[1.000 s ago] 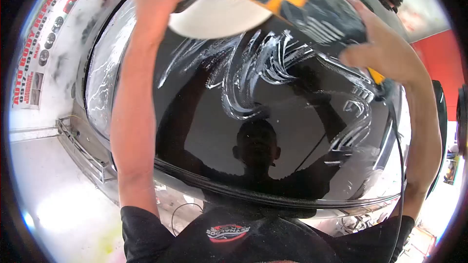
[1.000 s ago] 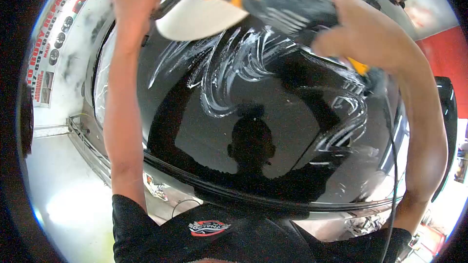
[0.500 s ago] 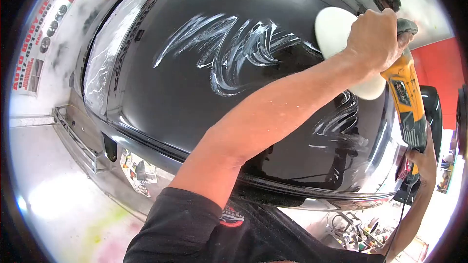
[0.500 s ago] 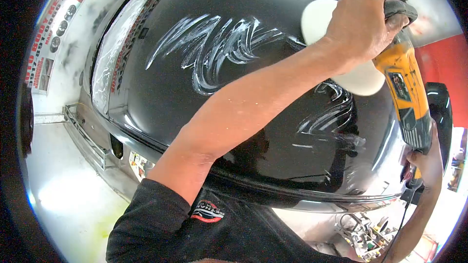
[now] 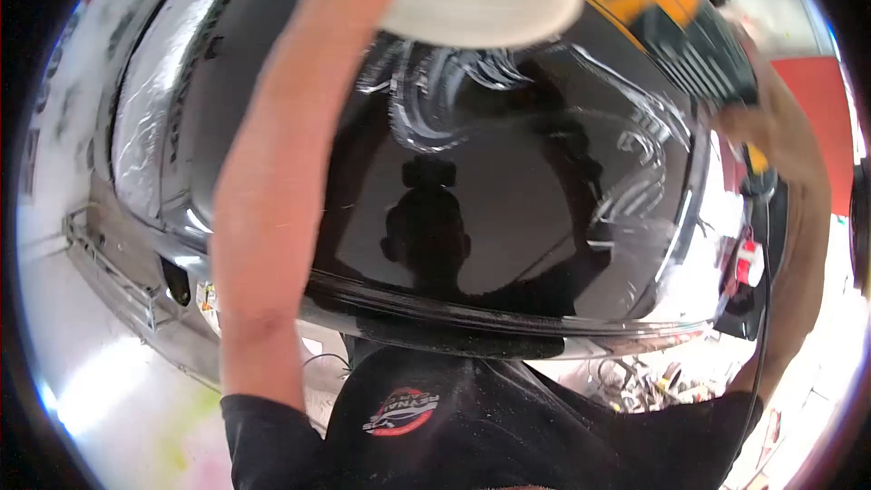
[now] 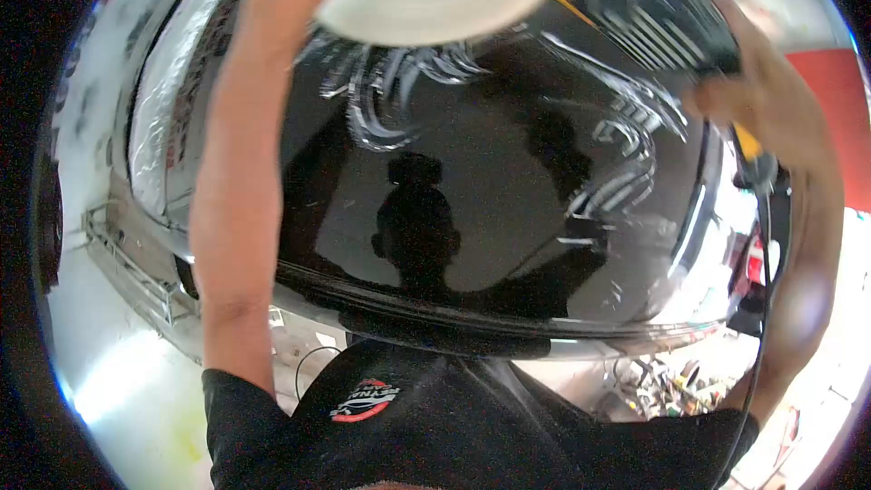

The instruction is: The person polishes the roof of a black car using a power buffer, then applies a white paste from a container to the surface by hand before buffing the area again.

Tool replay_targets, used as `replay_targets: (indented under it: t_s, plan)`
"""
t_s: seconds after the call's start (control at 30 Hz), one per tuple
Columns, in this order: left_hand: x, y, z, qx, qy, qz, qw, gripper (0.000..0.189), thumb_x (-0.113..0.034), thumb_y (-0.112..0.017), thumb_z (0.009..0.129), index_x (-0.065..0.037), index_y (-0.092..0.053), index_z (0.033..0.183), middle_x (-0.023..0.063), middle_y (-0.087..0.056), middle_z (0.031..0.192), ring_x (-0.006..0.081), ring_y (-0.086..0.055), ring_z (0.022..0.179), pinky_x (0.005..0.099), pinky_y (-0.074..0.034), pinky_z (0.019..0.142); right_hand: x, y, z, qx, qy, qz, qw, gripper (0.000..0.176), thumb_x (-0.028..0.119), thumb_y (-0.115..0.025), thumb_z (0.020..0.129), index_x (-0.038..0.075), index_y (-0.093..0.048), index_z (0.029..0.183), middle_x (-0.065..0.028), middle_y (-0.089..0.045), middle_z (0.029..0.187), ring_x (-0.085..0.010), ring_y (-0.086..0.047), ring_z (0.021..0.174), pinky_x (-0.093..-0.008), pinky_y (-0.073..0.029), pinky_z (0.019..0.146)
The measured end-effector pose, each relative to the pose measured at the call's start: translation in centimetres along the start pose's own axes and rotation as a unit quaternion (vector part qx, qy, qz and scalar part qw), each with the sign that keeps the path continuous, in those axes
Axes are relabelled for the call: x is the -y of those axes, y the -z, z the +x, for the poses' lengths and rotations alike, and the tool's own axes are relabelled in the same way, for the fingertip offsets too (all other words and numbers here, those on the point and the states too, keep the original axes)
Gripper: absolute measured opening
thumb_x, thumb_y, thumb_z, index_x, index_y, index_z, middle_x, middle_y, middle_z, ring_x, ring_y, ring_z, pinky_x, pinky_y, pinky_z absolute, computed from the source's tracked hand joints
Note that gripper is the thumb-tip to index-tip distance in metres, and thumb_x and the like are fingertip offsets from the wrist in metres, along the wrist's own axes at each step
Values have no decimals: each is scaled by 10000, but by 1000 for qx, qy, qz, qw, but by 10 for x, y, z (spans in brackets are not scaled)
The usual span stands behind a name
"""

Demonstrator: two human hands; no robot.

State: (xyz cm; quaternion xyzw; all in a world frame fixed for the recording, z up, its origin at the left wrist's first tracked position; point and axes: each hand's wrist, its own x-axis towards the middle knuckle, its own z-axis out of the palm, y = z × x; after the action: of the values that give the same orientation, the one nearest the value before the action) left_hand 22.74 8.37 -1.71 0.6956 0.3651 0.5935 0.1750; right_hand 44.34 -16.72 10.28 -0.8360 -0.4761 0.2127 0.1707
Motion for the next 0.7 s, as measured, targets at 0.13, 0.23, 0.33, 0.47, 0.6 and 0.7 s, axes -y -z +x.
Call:
replay_targets:
  t_s: [0.13,0.23,0.33,0.47,0.6,0.7]
  plan:
    - [-13,38,-3,45,72,-124,989,416,-343,-776,888,46,-742,1034,129,-736,828,205,-669,753,369,-522,724,20,-11,12,2,24,-66,998,1014,46,-716,690,73,-312,1620,-82,-663,909,-149,-618,718,-287,-496,678]
    - [-15,18,-7,3,48,-72,996,422,-360,-775,886,36,-746,1030,152,-737,815,228,-685,741,379,-528,717,6,0,1,19,21,-45,999,1012,62,-730,687,73,-326,1614,-97,-668,965,-151,-631,750,-293,-504,679]
    - [-43,-17,-17,29,22,-45,998,494,-427,-747,902,61,-727,972,276,-716,856,405,-719,812,463,-551,743,-45,17,-21,-26,12,-39,999,998,68,-741,687,70,-342,1602,-100,-678,961,-156,-631,737,-296,-509,676]
    - [-109,-79,-54,126,19,-176,976,563,-474,-691,945,86,-651,897,307,-685,827,460,-702,830,514,-544,730,-101,48,-85,-37,-114,25,992,1027,8,-711,652,44,-328,1604,-131,-673,1119,-169,-642,795,-279,-515,698]
    - [-184,-150,-108,108,-42,-213,970,446,-390,-807,854,41,-695,879,219,-702,736,358,-717,651,417,-585,637,-187,72,-158,-98,-152,69,981,1081,-16,-648,611,37,-265,1621,-91,-634,1095,-139,-608,784,-257,-511,666]
    - [-236,-171,-135,254,51,-335,906,428,-367,-793,883,44,-677,903,216,-703,701,365,-749,716,445,-610,685,-214,79,-208,-151,-211,76,963,1100,45,-644,601,29,-243,1625,-65,-628,976,-108,-568,634,-236,-478,533]
